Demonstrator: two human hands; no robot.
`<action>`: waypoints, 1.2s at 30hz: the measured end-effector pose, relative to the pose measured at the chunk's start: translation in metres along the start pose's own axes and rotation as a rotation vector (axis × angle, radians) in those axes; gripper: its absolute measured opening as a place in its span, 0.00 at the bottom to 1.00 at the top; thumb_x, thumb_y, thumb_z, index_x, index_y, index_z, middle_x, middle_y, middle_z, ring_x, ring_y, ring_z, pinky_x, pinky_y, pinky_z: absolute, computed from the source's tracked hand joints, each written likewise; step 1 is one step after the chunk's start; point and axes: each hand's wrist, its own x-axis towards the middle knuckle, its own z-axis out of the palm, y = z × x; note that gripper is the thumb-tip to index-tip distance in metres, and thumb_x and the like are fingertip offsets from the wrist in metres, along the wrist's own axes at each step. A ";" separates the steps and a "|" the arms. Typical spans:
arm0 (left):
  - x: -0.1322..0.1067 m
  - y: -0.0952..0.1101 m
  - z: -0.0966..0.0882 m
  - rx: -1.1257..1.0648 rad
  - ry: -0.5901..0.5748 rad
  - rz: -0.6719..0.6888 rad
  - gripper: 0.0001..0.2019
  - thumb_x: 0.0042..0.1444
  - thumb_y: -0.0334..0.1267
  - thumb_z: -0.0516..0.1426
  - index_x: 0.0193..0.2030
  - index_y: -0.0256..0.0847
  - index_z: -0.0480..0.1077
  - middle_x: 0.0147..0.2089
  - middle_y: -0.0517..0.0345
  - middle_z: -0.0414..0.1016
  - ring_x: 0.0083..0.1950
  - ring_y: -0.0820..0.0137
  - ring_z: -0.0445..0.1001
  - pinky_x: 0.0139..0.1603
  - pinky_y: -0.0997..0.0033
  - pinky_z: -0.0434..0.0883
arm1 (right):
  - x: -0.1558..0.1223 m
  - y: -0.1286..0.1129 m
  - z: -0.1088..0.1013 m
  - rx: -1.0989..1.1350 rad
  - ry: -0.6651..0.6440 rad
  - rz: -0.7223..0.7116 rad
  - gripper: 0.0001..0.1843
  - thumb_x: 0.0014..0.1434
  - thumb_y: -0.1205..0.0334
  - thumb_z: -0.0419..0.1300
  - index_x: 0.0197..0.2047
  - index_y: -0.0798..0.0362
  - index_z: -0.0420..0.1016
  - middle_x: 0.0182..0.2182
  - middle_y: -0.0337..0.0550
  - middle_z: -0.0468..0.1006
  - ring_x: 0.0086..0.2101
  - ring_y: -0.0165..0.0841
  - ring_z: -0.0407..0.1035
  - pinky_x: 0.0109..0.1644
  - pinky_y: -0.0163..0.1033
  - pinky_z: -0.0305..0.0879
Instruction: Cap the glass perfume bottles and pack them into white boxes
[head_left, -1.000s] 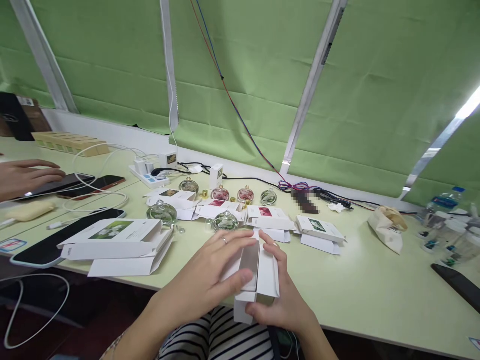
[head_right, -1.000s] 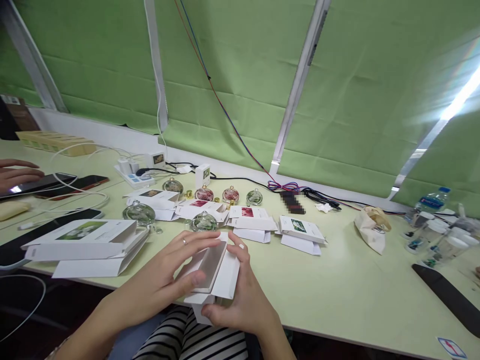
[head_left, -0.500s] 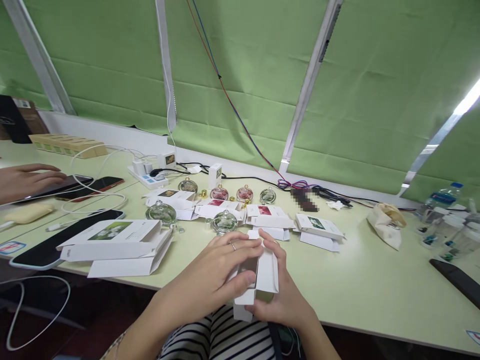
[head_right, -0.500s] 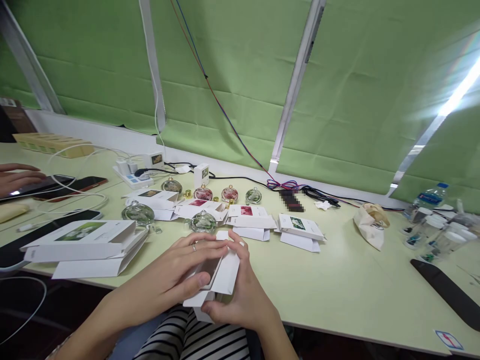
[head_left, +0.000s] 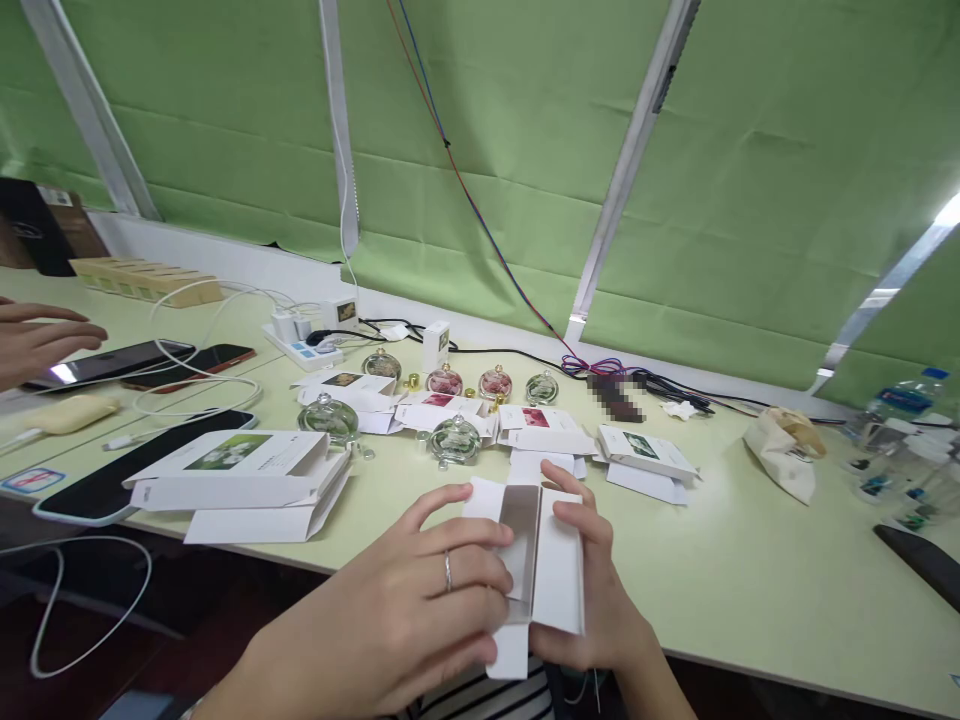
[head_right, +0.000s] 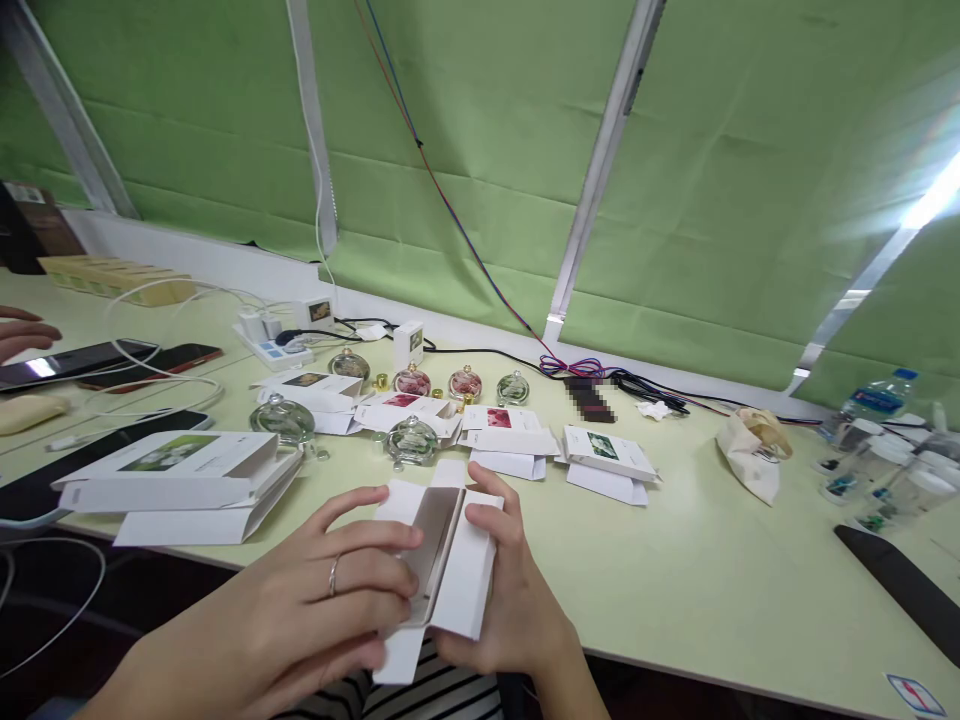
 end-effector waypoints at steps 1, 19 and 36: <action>0.000 0.003 0.000 0.026 0.044 0.012 0.05 0.60 0.33 0.53 0.41 0.43 0.69 0.36 0.61 0.78 0.53 0.67 0.70 0.66 0.62 0.47 | 0.000 -0.002 -0.001 0.004 -0.006 -0.020 0.53 0.34 0.71 0.66 0.58 0.38 0.41 0.63 0.46 0.43 0.63 0.52 0.38 0.57 0.56 0.55; -0.002 0.011 -0.001 0.055 0.128 -0.003 0.07 0.58 0.28 0.53 0.40 0.42 0.69 0.33 0.60 0.78 0.42 0.70 0.74 0.52 0.70 0.65 | -0.005 -0.006 0.006 0.056 -0.055 0.014 0.56 0.30 0.78 0.64 0.58 0.39 0.39 0.57 0.48 0.54 0.59 0.50 0.52 0.56 0.53 0.58; 0.014 -0.005 -0.005 -0.182 -0.155 -0.238 0.08 0.60 0.31 0.50 0.35 0.40 0.69 0.35 0.57 0.74 0.41 0.67 0.72 0.46 0.69 0.67 | -0.009 0.001 0.008 -0.037 -0.046 0.188 0.46 0.43 0.65 0.63 0.57 0.41 0.37 0.57 0.49 0.53 0.54 0.47 0.59 0.54 0.51 0.62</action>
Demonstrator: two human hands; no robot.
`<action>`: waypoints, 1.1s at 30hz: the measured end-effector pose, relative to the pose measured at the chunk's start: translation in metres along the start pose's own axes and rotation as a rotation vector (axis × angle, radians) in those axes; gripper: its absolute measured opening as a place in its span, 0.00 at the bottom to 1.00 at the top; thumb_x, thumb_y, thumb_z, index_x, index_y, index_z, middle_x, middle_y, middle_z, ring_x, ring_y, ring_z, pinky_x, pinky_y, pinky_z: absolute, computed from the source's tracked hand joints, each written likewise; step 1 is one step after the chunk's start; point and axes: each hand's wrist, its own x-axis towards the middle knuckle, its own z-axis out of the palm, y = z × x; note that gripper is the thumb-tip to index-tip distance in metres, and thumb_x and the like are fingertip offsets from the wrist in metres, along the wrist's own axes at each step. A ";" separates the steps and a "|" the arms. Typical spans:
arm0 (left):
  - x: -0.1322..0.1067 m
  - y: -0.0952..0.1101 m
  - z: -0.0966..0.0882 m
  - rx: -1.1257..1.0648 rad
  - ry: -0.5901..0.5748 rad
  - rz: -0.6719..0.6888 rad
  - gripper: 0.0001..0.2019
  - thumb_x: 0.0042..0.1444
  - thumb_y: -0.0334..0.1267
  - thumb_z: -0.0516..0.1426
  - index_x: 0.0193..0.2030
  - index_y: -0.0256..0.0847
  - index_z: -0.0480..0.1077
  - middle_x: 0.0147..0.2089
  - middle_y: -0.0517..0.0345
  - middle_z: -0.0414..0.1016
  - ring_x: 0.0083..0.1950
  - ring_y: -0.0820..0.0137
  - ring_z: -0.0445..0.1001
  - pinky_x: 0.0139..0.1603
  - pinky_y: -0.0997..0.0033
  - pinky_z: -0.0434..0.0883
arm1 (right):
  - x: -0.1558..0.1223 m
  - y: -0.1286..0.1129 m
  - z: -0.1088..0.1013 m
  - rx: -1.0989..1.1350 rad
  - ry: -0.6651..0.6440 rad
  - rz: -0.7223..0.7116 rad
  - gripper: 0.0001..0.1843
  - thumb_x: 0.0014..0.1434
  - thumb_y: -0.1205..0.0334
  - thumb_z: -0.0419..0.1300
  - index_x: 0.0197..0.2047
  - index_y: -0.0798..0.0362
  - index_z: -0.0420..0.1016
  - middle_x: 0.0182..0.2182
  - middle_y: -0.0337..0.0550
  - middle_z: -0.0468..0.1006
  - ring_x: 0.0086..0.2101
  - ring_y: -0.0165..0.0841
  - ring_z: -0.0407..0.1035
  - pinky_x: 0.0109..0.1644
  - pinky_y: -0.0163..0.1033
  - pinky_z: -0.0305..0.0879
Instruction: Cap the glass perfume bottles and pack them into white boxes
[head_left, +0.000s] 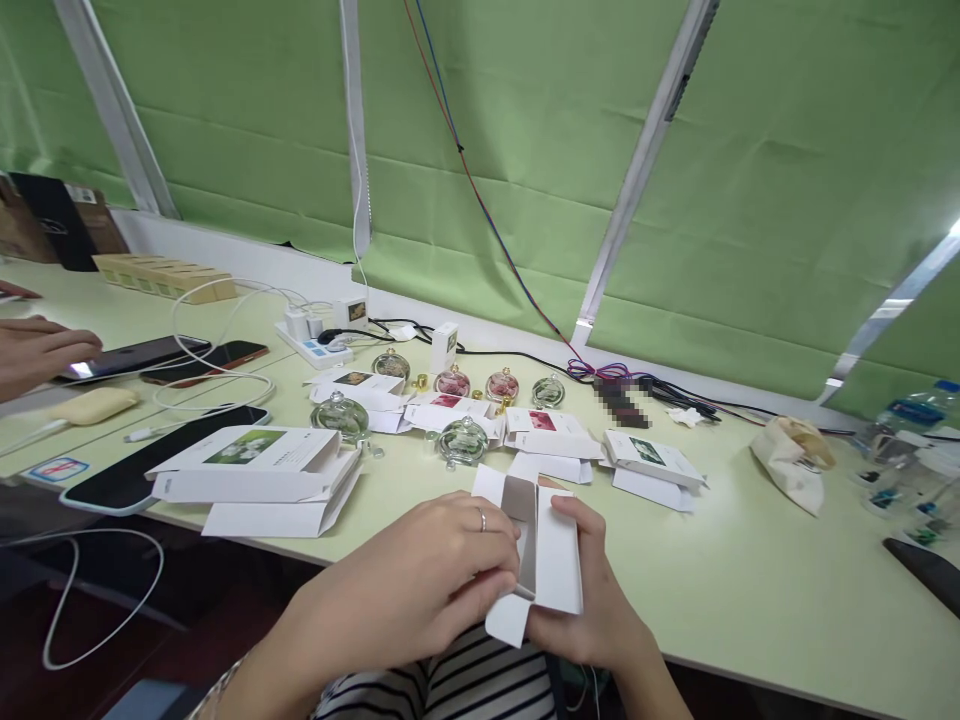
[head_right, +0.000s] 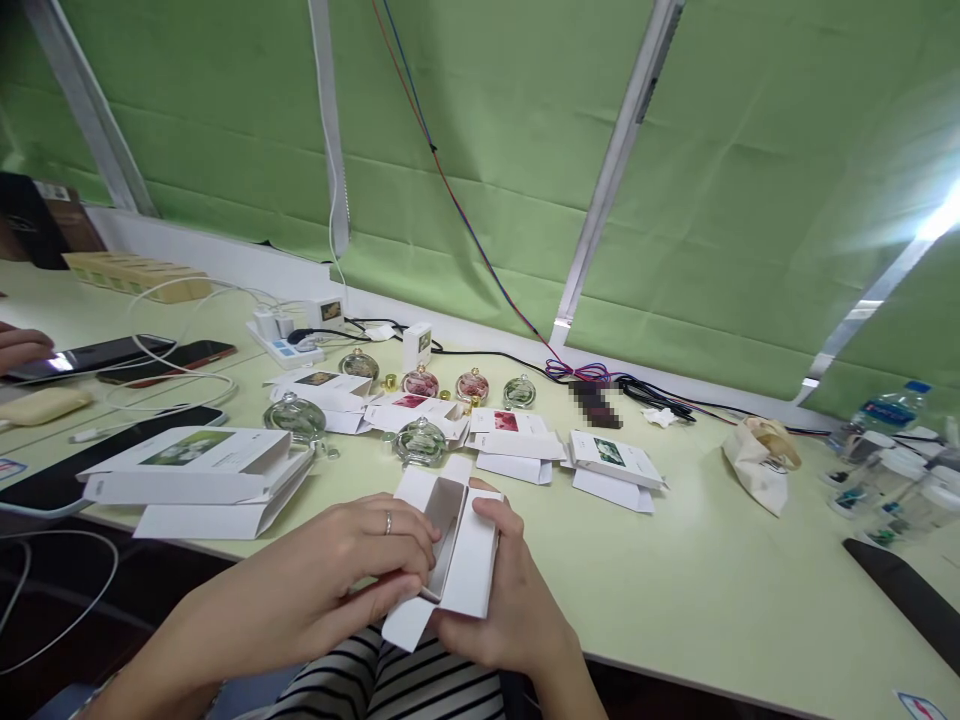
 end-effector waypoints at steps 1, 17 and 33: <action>0.002 -0.001 -0.001 0.005 -0.009 -0.006 0.08 0.60 0.31 0.50 0.35 0.40 0.70 0.34 0.57 0.74 0.40 0.67 0.72 0.45 0.69 0.67 | 0.000 0.001 0.001 0.006 -0.002 0.031 0.46 0.43 0.66 0.63 0.57 0.41 0.36 0.56 0.50 0.54 0.53 0.46 0.61 0.53 0.51 0.63; 0.028 -0.006 -0.014 0.061 0.059 -0.082 0.11 0.64 0.34 0.44 0.40 0.41 0.67 0.39 0.58 0.74 0.41 0.69 0.71 0.42 0.70 0.65 | 0.008 0.007 0.000 0.238 0.004 0.242 0.43 0.43 0.63 0.61 0.56 0.45 0.37 0.52 0.47 0.60 0.50 0.40 0.63 0.53 0.47 0.61; 0.015 -0.010 0.001 0.196 0.029 -0.031 0.17 0.63 0.34 0.47 0.57 0.48 0.64 0.59 0.60 0.68 0.56 0.67 0.69 0.58 0.63 0.60 | 0.009 0.007 0.001 0.259 -0.007 0.228 0.45 0.43 0.64 0.63 0.56 0.44 0.38 0.53 0.48 0.60 0.51 0.41 0.63 0.53 0.49 0.61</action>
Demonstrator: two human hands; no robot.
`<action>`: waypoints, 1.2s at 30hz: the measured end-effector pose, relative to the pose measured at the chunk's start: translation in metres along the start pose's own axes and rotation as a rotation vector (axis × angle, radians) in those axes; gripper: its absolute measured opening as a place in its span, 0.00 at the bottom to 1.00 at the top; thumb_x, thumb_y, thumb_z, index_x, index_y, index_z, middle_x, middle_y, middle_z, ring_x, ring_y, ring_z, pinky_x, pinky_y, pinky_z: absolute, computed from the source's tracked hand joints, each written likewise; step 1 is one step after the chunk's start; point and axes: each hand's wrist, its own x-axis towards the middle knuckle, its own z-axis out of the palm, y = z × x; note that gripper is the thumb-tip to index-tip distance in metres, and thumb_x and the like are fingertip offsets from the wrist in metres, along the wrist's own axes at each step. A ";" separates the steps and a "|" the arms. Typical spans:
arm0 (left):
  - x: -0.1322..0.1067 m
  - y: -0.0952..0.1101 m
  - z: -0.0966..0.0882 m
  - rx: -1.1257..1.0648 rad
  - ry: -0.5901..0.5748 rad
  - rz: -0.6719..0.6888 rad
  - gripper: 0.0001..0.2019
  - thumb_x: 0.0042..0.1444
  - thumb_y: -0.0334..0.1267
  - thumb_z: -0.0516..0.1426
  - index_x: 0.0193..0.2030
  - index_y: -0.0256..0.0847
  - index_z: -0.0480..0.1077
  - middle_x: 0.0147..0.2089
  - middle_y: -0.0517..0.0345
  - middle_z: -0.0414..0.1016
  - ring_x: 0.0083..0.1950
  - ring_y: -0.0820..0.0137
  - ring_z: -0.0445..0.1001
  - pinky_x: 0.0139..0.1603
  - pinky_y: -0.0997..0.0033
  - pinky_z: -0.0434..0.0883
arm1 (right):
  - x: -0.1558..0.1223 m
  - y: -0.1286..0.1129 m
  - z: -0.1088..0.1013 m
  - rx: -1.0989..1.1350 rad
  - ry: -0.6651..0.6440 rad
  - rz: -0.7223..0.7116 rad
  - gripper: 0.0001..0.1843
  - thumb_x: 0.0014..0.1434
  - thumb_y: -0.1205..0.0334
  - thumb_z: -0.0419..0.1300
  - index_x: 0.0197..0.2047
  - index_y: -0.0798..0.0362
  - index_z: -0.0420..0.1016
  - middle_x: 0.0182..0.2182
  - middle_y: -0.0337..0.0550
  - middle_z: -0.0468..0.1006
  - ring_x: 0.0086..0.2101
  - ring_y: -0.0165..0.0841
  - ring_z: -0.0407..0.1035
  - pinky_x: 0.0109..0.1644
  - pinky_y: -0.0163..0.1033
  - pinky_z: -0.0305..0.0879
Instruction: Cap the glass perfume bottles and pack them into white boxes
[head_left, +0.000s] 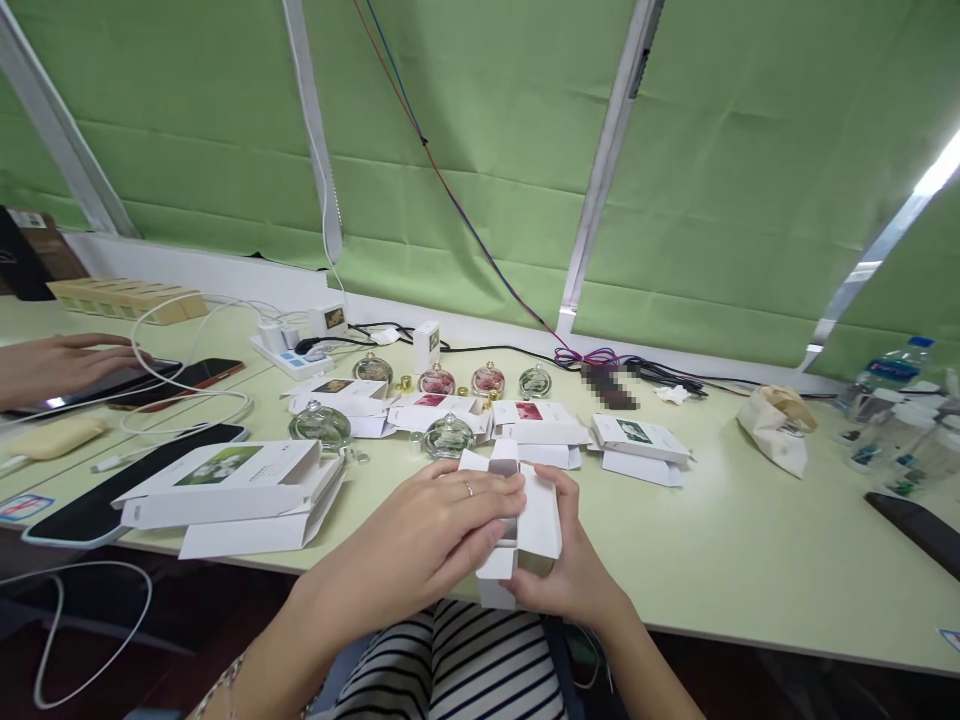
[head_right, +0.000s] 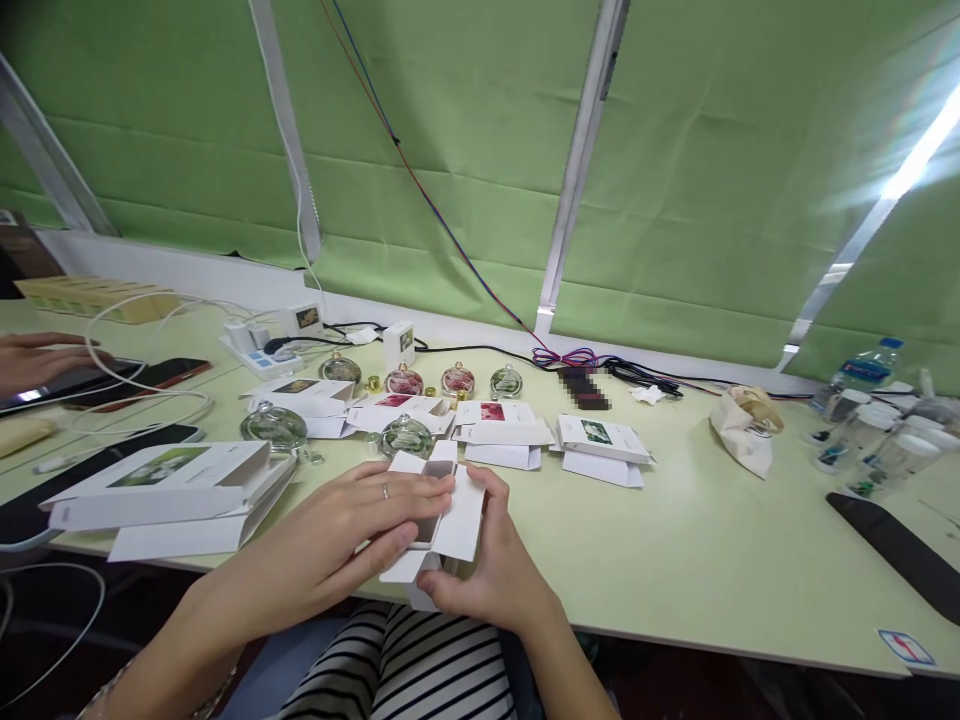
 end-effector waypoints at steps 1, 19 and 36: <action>0.000 -0.001 0.000 -0.004 0.004 0.002 0.16 0.63 0.34 0.47 0.56 0.48 0.64 0.58 0.59 0.69 0.56 0.67 0.69 0.57 0.63 0.60 | 0.000 0.000 0.000 0.000 0.003 -0.001 0.45 0.43 0.64 0.63 0.56 0.44 0.38 0.53 0.47 0.61 0.50 0.41 0.63 0.53 0.49 0.61; -0.007 -0.022 0.039 -0.100 0.527 0.154 0.11 0.59 0.23 0.48 0.41 0.42 0.64 0.31 0.63 0.72 0.30 0.76 0.71 0.59 0.55 0.62 | -0.005 -0.037 -0.030 -0.481 -0.107 0.228 0.49 0.45 0.64 0.61 0.63 0.44 0.33 0.62 0.49 0.48 0.60 0.43 0.48 0.61 0.53 0.51; -0.002 -0.025 0.016 -0.085 0.412 0.015 0.10 0.62 0.32 0.48 0.46 0.43 0.67 0.37 0.59 0.77 0.38 0.70 0.75 0.52 0.65 0.69 | -0.006 -0.031 -0.045 -0.448 -0.162 0.221 0.54 0.46 0.64 0.61 0.67 0.43 0.31 0.66 0.44 0.42 0.63 0.46 0.40 0.63 0.57 0.44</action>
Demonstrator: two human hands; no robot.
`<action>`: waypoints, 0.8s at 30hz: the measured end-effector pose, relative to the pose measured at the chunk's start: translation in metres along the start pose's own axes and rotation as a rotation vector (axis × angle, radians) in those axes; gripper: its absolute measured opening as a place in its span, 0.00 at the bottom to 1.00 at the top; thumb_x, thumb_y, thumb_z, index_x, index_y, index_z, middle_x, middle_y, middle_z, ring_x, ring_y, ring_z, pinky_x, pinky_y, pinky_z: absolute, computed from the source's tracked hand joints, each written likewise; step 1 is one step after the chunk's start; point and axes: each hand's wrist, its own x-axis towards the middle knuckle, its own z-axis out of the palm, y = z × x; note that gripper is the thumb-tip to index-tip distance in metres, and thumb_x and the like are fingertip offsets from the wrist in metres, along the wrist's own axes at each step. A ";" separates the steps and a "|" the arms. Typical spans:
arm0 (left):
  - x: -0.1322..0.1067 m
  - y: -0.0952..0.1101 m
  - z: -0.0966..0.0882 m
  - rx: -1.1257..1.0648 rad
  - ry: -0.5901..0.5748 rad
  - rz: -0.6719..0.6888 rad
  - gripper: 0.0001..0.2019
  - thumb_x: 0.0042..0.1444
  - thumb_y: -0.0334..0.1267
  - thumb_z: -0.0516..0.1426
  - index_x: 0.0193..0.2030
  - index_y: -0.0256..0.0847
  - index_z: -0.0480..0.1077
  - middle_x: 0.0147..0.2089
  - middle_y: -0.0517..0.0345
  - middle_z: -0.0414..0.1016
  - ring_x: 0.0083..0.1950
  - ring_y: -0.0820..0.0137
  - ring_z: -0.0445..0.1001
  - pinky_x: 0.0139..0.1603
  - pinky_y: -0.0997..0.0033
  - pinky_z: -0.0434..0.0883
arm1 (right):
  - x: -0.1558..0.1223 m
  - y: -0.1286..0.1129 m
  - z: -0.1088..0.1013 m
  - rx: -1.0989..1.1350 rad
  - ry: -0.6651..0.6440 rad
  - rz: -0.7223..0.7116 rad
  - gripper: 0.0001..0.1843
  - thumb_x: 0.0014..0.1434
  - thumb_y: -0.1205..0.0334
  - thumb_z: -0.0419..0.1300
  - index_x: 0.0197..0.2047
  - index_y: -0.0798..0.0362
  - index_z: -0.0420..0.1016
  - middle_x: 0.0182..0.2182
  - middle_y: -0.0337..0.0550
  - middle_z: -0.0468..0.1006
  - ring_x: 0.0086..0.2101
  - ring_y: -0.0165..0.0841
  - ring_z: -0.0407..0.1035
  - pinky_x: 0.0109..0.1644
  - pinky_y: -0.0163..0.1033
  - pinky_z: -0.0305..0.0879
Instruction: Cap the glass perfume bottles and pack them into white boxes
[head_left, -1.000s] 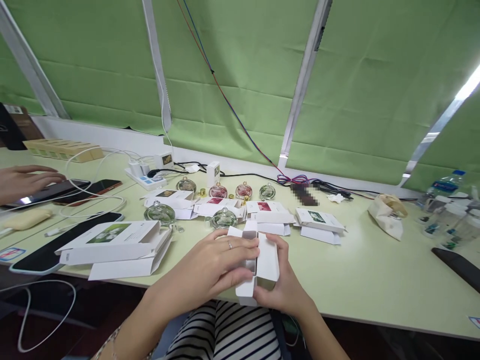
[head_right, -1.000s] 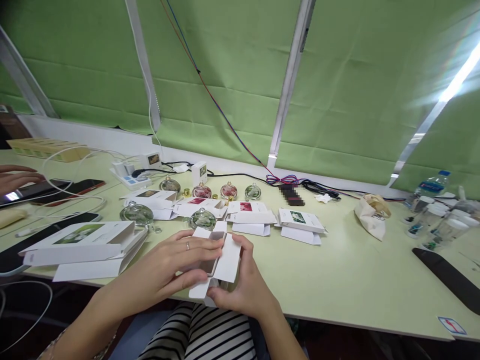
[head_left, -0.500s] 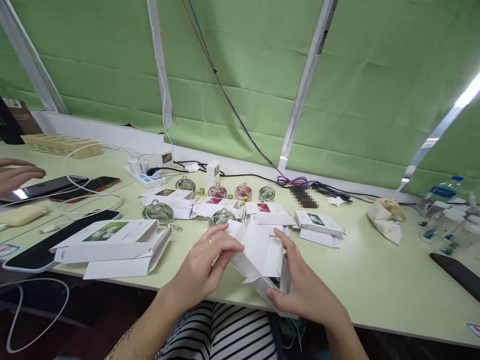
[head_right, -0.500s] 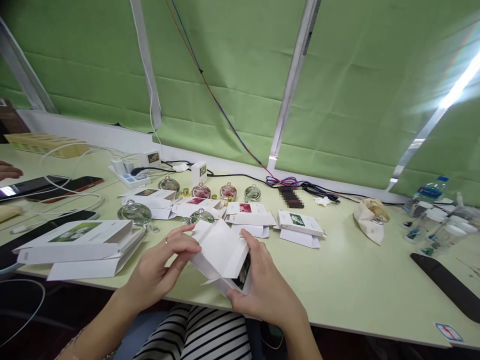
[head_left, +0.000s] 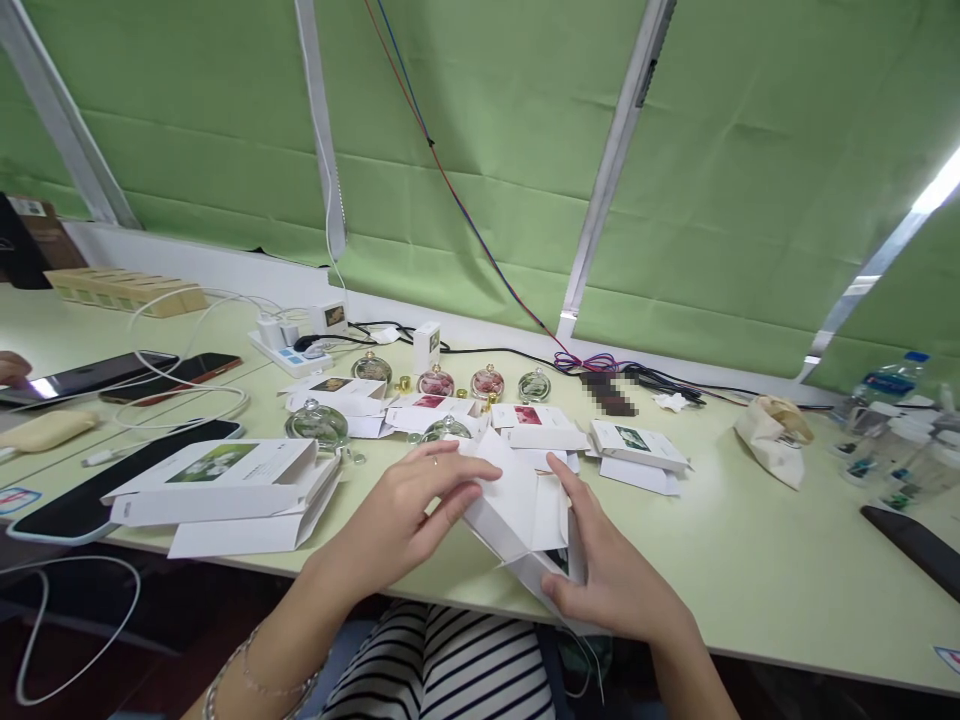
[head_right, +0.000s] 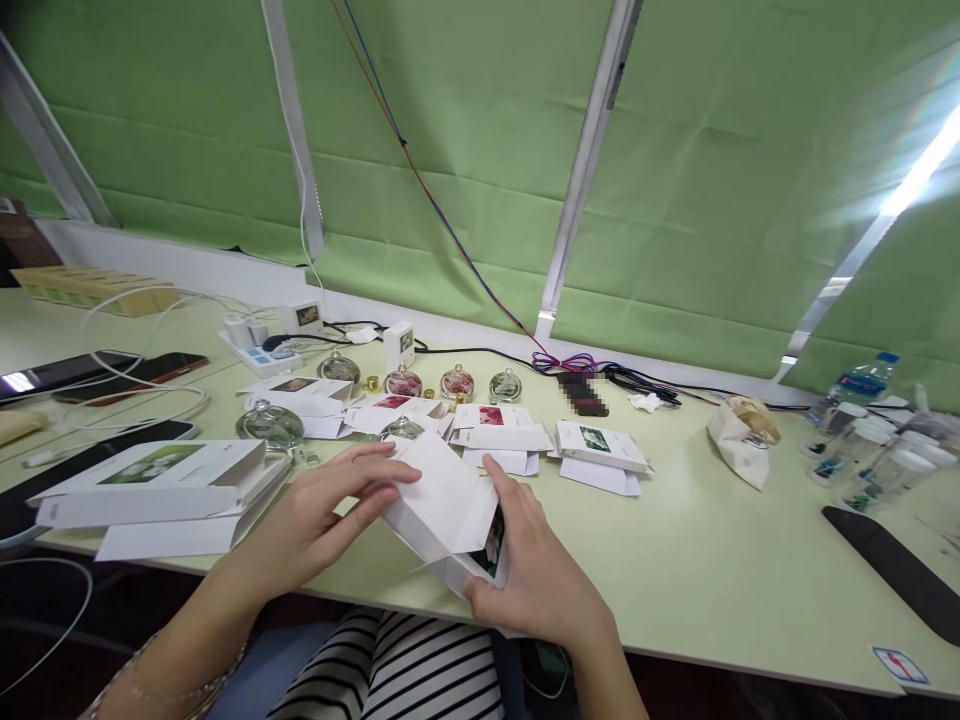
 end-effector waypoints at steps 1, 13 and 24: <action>0.000 -0.001 -0.003 0.001 -0.069 -0.011 0.10 0.63 0.33 0.48 0.45 0.43 0.68 0.38 0.59 0.77 0.41 0.70 0.75 0.50 0.67 0.69 | 0.000 0.000 -0.001 0.013 0.002 0.011 0.54 0.46 0.64 0.61 0.67 0.43 0.31 0.66 0.44 0.42 0.63 0.45 0.40 0.63 0.57 0.44; -0.004 -0.014 -0.002 0.034 -0.213 0.093 0.11 0.61 0.32 0.50 0.49 0.43 0.66 0.39 0.59 0.77 0.42 0.69 0.74 0.57 0.63 0.63 | -0.004 0.007 -0.010 0.210 -0.131 0.052 0.49 0.49 0.54 0.60 0.67 0.42 0.35 0.62 0.46 0.53 0.60 0.47 0.50 0.61 0.56 0.47; -0.008 0.000 0.009 -0.084 -0.177 -0.004 0.13 0.58 0.32 0.52 0.51 0.43 0.61 0.47 0.54 0.73 0.53 0.66 0.69 0.50 0.68 0.70 | -0.003 0.007 -0.005 0.226 -0.070 -0.072 0.48 0.49 0.47 0.59 0.67 0.45 0.38 0.62 0.47 0.52 0.59 0.46 0.52 0.61 0.53 0.46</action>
